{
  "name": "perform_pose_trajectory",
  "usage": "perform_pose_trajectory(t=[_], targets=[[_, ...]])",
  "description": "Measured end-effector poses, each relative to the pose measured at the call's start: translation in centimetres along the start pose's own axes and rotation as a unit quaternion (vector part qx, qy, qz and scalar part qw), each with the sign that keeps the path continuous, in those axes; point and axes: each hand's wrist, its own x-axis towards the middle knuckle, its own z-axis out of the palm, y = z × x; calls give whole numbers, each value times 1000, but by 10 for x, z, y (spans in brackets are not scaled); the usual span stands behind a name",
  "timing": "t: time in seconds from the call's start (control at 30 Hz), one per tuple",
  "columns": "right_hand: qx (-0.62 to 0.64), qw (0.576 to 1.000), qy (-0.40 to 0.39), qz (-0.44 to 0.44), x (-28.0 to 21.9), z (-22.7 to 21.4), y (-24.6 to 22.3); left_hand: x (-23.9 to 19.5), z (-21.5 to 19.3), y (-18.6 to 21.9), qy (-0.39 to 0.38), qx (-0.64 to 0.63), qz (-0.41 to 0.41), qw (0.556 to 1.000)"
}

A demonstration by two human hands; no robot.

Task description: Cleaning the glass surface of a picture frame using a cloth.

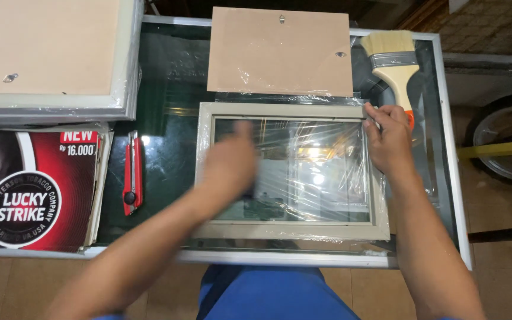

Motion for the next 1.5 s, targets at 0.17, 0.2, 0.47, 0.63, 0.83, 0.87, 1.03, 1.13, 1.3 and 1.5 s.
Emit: perform_pose_trajectory(t=[0.17,0.2,0.47,0.63,0.83,0.87,1.03,1.13,1.3,1.5], targets=[[31,999,24,-2,2,0,-11,5,5,-16,43,32,-25,998],[46,998,34,-9,4,1,-11,10,6,-2,14,29,-7,999],[72,997,30,-19,5,16,25,58,87,183,63,-97,164,980],[39,998,36,-36,5,1,-2,42,66,140,52,-131,194,971],[25,999,38,-7,5,1,-10,-3,22,-14,43,21,39,998],[29,998,49,4,6,3,-13,-6,27,-30,120,84,21,989],[27,998,60,18,5,5,-14,8,40,16,120,67,32,990],[42,997,60,24,7,3,-15,31,68,90,73,-13,80,994],[46,998,45,-11,6,3,-9,42,109,177,252,-71,198,945],[25,999,36,24,6,1,-15,18,67,91,52,-64,162,983]])
